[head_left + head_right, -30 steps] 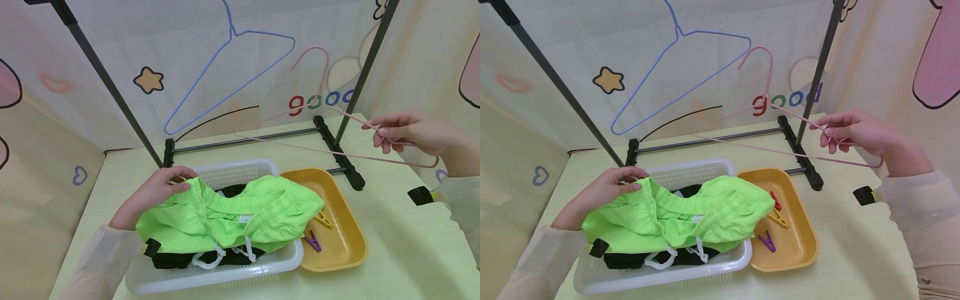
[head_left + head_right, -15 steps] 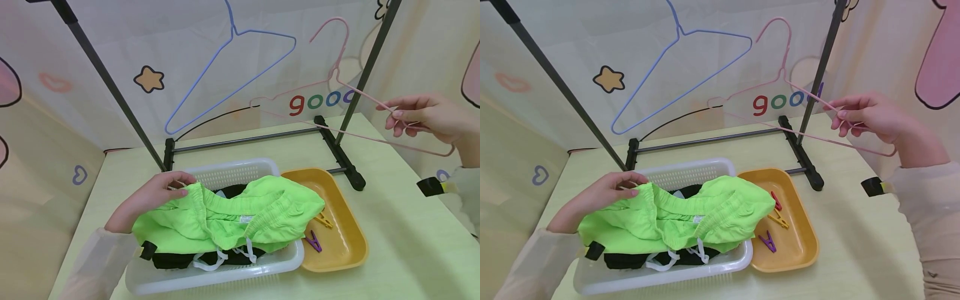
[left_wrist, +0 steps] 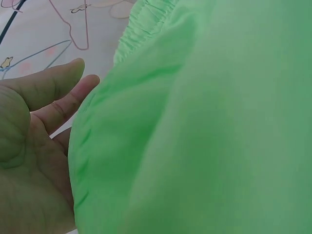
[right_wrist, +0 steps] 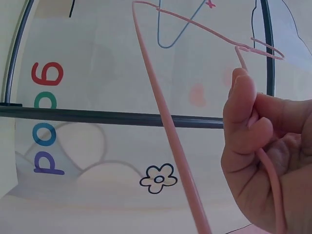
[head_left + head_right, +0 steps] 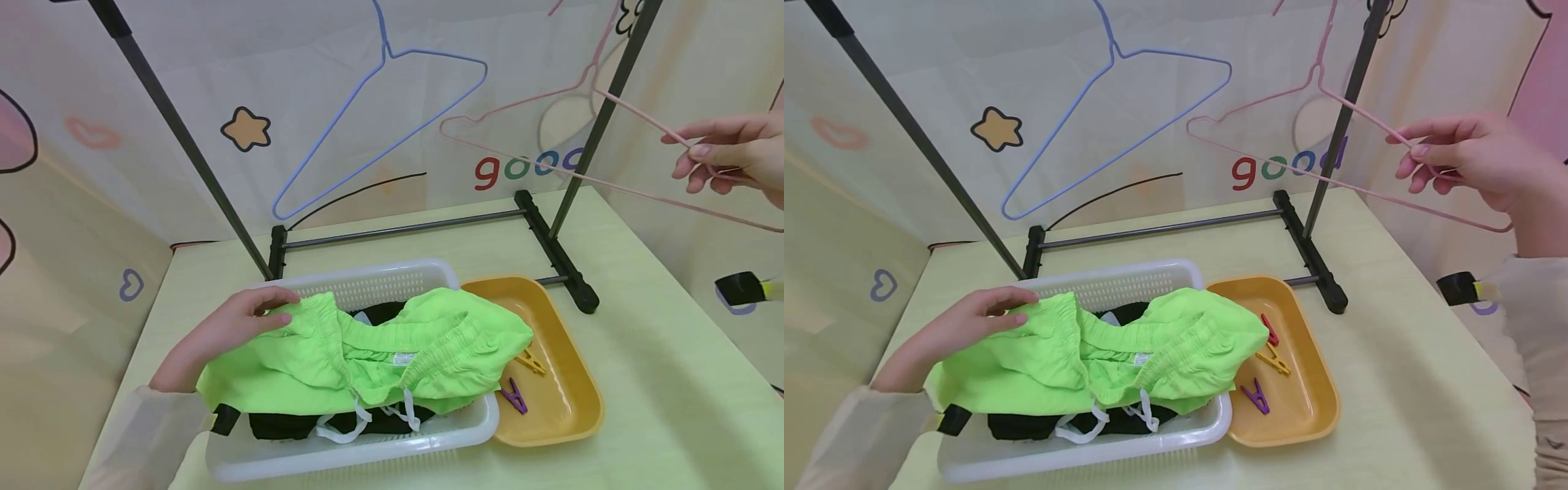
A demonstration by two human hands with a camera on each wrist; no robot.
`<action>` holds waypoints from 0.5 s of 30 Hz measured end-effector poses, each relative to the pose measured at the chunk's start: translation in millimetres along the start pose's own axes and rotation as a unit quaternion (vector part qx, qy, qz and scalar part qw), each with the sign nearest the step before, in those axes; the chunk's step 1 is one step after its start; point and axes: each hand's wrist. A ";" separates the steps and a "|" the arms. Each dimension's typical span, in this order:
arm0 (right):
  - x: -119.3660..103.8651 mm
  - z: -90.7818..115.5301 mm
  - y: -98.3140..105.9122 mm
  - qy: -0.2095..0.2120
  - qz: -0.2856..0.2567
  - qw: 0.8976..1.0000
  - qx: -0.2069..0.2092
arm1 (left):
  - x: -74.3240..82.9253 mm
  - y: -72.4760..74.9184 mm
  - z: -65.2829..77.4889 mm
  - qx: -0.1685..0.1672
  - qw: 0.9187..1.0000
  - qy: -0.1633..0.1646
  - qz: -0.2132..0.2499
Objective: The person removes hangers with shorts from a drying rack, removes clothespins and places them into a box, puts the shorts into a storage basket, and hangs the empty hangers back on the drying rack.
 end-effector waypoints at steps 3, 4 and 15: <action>-8.4 -2.9 10.7 -0.021 0.013 1.000 0.003 | -3.6 1.0 2.4 0.009 1.000 -0.001 -0.003; -9.8 -4.4 16.0 -0.024 0.014 1.000 -0.001 | -5.0 1.2 2.9 0.011 1.000 -0.002 -0.002; -1.6 -25.2 63.2 -0.022 -0.107 0.991 -0.074 | -13.8 3.5 12.5 0.020 0.999 0.022 0.018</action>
Point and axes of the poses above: each hand's wrist, its own z-axis away from the middle knuckle, its own y-axis out of the back of the hand, x = y × z, and after that the axes turned 1 degree about y, right-handed
